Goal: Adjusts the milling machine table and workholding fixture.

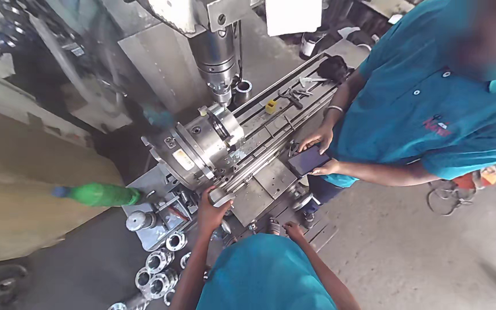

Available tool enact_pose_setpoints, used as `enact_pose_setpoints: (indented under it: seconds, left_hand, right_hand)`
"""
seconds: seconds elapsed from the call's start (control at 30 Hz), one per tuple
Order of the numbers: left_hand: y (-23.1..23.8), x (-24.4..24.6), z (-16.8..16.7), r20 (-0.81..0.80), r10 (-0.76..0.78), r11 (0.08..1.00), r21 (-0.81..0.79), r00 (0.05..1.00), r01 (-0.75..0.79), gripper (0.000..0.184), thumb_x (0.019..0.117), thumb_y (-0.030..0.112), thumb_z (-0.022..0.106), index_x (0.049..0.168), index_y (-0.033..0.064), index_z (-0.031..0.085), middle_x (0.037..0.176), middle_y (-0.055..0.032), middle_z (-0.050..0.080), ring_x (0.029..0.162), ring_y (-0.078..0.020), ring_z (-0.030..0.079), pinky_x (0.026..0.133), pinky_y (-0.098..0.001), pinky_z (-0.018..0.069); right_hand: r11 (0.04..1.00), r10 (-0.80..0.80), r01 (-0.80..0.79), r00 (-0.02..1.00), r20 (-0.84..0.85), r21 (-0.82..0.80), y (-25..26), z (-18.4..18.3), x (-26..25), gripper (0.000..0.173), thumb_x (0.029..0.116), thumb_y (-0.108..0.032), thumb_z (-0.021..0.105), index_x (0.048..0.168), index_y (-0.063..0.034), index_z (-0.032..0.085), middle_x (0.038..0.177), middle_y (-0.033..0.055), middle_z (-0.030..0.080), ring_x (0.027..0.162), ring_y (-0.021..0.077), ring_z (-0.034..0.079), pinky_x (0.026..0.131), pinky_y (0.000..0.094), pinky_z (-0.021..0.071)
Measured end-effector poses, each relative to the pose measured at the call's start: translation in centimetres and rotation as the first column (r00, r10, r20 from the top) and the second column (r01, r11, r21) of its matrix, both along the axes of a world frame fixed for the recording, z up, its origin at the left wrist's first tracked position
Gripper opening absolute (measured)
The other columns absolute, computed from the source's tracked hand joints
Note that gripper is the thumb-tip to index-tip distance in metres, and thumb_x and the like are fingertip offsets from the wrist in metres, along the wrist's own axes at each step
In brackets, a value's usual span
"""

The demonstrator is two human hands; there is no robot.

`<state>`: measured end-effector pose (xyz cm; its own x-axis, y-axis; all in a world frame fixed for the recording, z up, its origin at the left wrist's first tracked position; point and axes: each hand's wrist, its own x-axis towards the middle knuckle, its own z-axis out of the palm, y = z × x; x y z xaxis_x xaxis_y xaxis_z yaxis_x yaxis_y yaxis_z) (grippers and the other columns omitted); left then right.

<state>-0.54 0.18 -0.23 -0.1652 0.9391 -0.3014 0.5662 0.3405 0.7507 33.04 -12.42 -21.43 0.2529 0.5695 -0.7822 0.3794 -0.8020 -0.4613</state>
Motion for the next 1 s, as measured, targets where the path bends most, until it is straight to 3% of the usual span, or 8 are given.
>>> enact_pose_setpoints:
  seconds: [1.0]
  left_hand:
    - [0.0,0.0,-0.4,0.023,0.02,1.0,-0.015,1.0,-0.02,0.096,0.0672,0.048,0.091,0.148,0.019,0.047,0.134,-0.0154,0.063,0.12,-0.0289,0.063,0.1,-0.0535,0.0522]
  right_hand:
    - [1.0,0.007,-0.007,1.0,-0.015,0.012,-0.2,0.2,0.0,0.032,0.1049,-0.028,0.057,0.124,-0.0044,0.068,0.109,0.0189,0.07,0.096,0.0311,0.066,0.091,0.0537,0.05]
